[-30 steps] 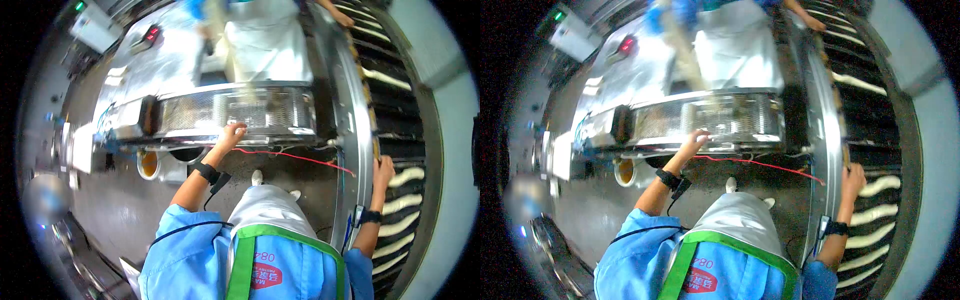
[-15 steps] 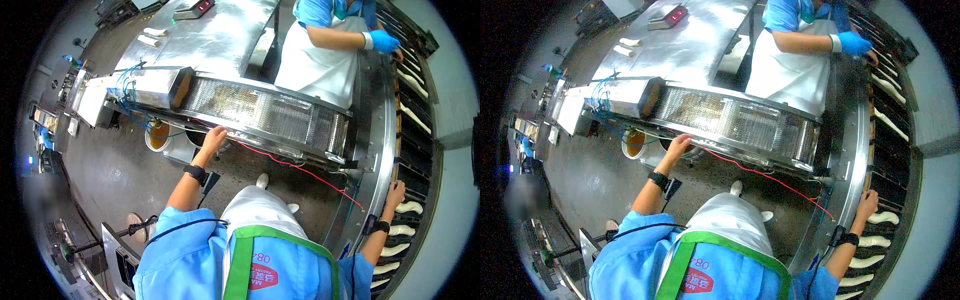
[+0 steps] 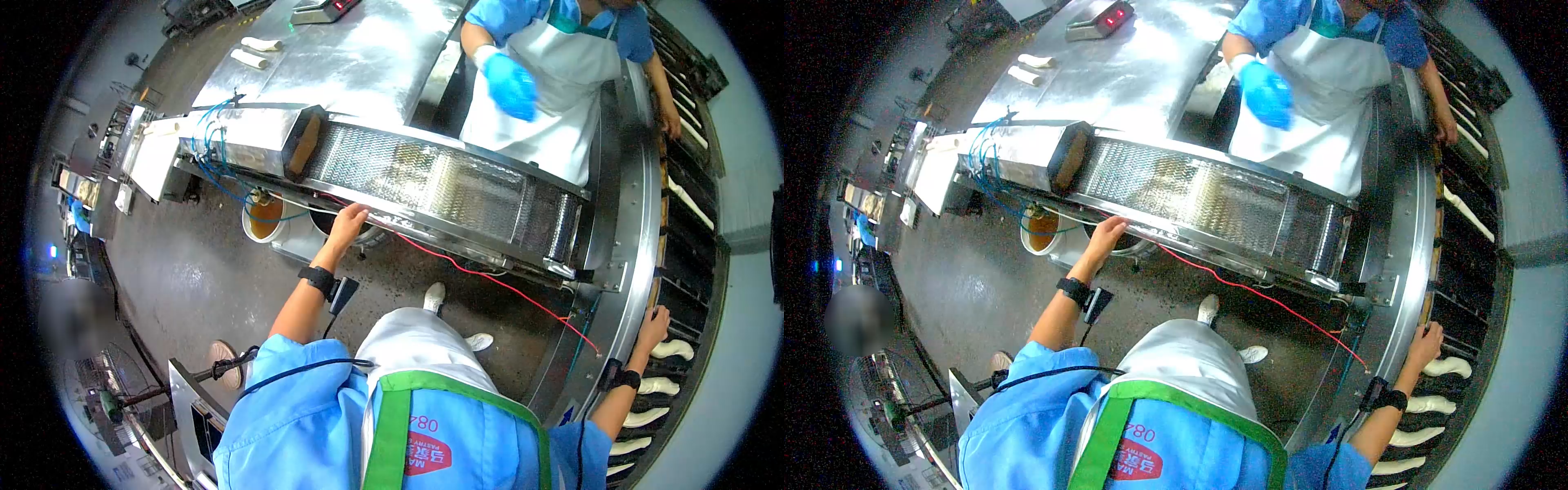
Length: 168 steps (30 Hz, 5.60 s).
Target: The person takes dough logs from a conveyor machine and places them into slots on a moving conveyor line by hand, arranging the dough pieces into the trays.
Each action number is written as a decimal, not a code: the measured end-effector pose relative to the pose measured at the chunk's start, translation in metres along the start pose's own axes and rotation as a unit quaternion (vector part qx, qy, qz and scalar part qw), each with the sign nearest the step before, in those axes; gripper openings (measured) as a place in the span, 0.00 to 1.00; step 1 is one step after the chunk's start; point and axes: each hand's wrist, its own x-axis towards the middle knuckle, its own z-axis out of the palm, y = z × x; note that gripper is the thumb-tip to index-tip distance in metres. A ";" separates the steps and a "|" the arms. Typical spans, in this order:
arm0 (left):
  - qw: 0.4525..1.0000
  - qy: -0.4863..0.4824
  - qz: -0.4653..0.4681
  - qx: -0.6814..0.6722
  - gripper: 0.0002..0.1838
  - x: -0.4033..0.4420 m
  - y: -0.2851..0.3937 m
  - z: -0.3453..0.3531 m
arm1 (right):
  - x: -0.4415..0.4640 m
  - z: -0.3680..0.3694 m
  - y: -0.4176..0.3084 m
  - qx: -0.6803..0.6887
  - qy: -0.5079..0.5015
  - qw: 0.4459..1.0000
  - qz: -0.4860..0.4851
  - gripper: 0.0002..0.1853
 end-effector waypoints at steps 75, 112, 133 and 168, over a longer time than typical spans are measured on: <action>0.829 -0.409 0.362 0.116 0.13 -0.086 0.221 0.326 | -0.136 -0.098 0.036 0.133 0.046 0.989 0.049 0.07; 0.994 -0.090 0.024 -0.051 0.12 -0.033 0.070 0.093 | -0.150 -0.076 0.050 0.023 -0.050 0.996 0.071 0.10; 0.996 -0.010 -0.026 -0.087 0.14 0.001 0.044 0.052 | -0.167 -0.067 0.065 0.043 0.028 0.998 0.043 0.13; 0.992 0.129 -0.008 -0.014 0.20 0.231 -0.095 -0.063 | -0.117 -0.047 0.051 0.084 -0.017 0.993 0.085 0.12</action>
